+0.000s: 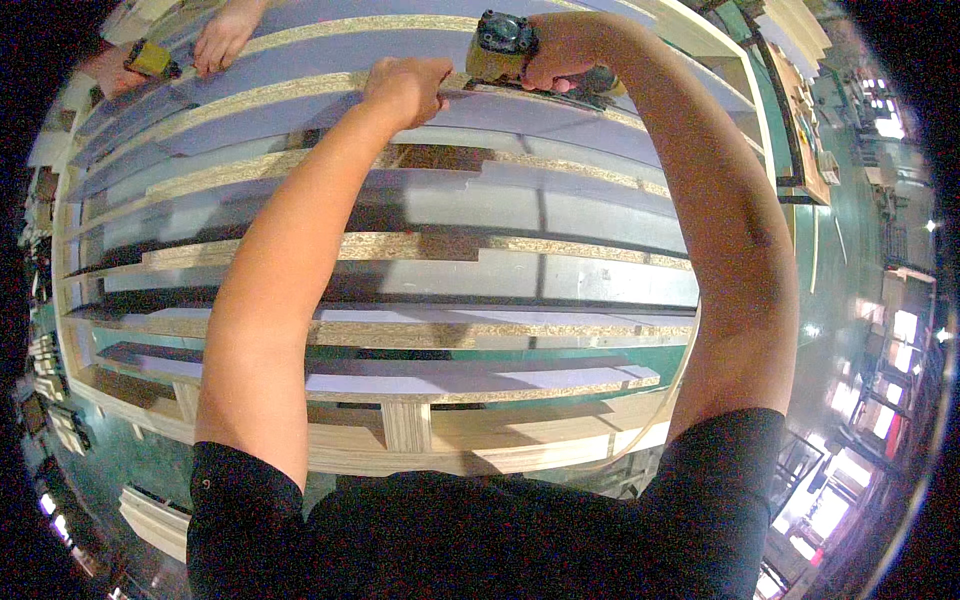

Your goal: The person assembles a wooden frame structure by placing thin wooden slats into a larger frame. They use a yellow power drill to secure the slats in place. The person works on the frame from a standing position, occasionally adjusting the slats by hand before drilling.

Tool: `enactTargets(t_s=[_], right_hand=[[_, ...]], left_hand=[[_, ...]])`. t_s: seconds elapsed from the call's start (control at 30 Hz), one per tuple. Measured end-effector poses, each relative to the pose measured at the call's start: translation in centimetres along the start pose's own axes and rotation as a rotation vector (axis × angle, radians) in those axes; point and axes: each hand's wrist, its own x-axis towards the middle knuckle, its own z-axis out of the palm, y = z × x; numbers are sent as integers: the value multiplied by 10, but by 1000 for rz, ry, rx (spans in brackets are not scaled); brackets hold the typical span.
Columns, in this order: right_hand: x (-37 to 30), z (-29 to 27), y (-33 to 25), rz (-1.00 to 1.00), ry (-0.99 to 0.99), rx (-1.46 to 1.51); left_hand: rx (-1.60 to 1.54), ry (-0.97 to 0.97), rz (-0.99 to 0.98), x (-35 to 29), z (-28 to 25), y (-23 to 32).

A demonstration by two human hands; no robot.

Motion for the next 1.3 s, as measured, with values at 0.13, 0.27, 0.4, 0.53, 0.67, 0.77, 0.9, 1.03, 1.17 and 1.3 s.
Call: enactTargets(t_s=[0.13, 0.27, 0.4, 0.53, 0.67, 0.77, 0.9, 1.03, 1.17, 1.3], right_hand=[[-20, -3, -26, 49, 44, -33], [-27, -2, -36, 80, 0, -92], [-63, 22, -45, 128, 164, 88], [-208, 85, -47, 412, 397, 324], [-424, 237, -97, 402, 622, 967], [-537, 423, -197, 688, 985, 1410], [-516, 612, -328, 1091, 1715, 1915], [-534, 824, -464, 1570, 1587, 1991], [-561, 948, -592, 2188, 1271, 1933], [-572, 1058, -659, 2573, 727, 1545]], left_hand=[[-8, 53, 8, -8, 2, -3], [20, -27, -13, -5, -7, 3], [6, -19, -22, -1, 3, -8], [-23, 71, 88, -1, 12, -17], [26, 65, 157, 11, 6, 2], [-39, 105, 339, 42, 43, 0], [-120, 214, 382, 59, 46, -115], [-426, 169, 446, 29, 28, -125], [-439, 21, 580, -100, 15, -19], [-491, -29, 698, -333, -27, 66]])
